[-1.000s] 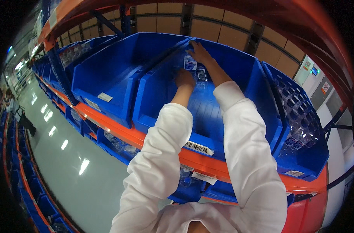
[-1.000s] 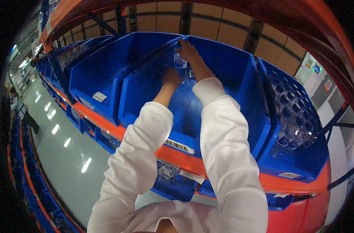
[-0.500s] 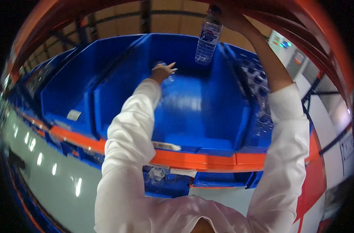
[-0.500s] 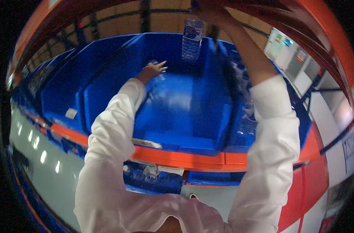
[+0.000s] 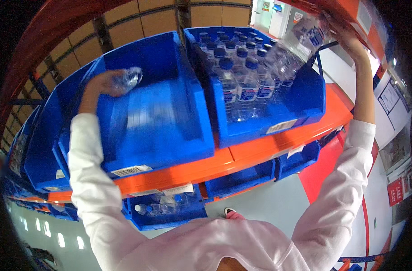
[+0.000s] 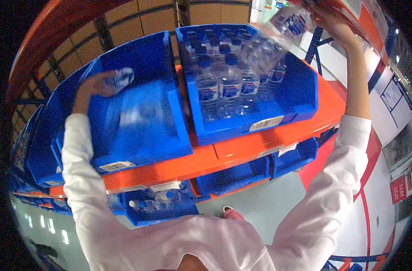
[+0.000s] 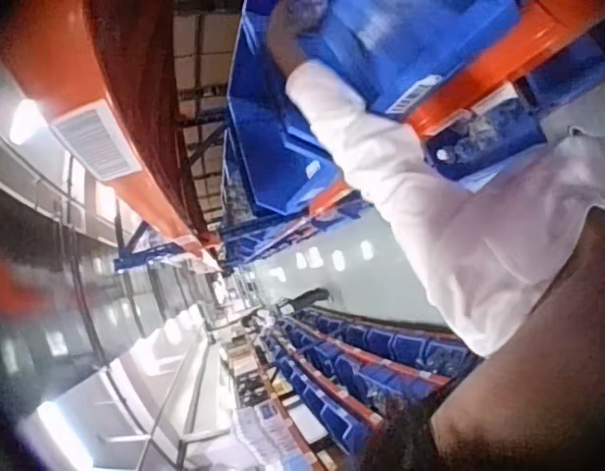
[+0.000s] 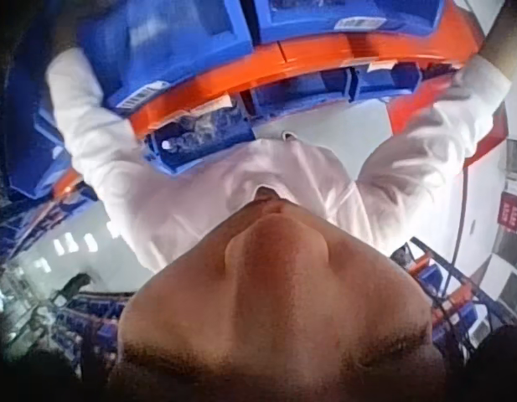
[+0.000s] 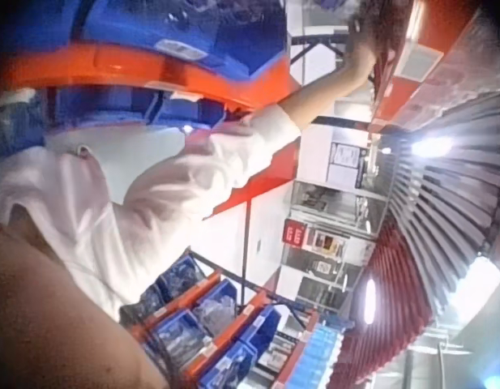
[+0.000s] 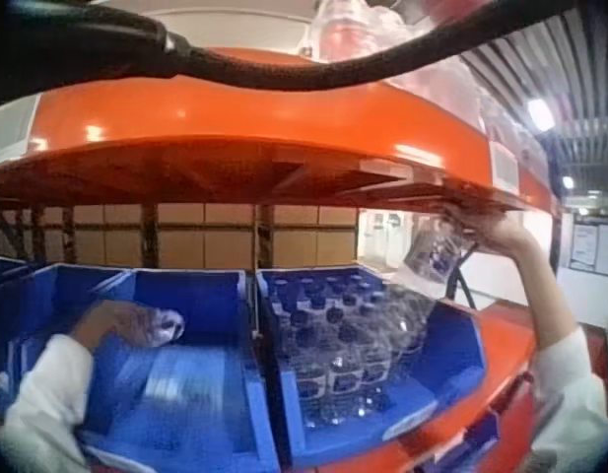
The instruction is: The person repeatedly picks up plastic water bottles from blue bins on orange shelves and places them into adjacent bins. The person handles bottles one at a time, moving them between bins across the shelf.
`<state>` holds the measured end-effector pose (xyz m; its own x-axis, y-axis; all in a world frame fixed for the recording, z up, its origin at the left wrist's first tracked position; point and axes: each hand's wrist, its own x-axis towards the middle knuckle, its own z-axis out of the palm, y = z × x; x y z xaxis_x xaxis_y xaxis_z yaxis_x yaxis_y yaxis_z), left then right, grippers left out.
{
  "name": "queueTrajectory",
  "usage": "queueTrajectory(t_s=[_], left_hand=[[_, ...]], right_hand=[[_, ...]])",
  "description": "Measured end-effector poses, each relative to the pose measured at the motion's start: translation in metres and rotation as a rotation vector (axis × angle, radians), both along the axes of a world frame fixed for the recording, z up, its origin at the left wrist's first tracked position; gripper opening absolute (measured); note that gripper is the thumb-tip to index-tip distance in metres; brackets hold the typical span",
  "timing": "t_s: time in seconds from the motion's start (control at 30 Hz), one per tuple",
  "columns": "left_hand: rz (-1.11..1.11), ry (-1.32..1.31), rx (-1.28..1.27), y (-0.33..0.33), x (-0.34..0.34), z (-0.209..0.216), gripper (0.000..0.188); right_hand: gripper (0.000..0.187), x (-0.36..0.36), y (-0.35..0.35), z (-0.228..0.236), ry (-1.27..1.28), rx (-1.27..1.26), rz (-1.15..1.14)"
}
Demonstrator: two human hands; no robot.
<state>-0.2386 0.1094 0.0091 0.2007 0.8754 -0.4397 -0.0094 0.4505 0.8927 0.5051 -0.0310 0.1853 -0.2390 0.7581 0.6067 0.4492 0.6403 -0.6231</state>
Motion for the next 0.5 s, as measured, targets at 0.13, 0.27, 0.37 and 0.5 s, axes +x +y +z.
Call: queueTrajectory(t_s=[0.13, 0.27, 0.37, 0.5], left_hand=[[-0.226, -0.427, 0.329, -0.122, 0.097, 0.068, 0.050], [-0.167, -0.555, 0.444, -0.264, 0.212, 0.070, 0.058], [-0.387, -0.534, 0.487, -0.305, 0.293, 0.053, 0.088], [-0.431, -0.476, 0.543, -0.286, 0.388, 0.020, 0.072]], right_hand=[[0.039, 0.015, -0.030, -0.033, -0.385, -0.014, -0.376], [0.036, -0.036, -0.019, -0.070, -0.559, 0.152, -0.152], [0.028, -0.039, -0.001, -0.093, -0.551, 0.068, -0.086], [0.039, -0.049, 0.014, -0.116, -0.649, -0.086, 0.031]])
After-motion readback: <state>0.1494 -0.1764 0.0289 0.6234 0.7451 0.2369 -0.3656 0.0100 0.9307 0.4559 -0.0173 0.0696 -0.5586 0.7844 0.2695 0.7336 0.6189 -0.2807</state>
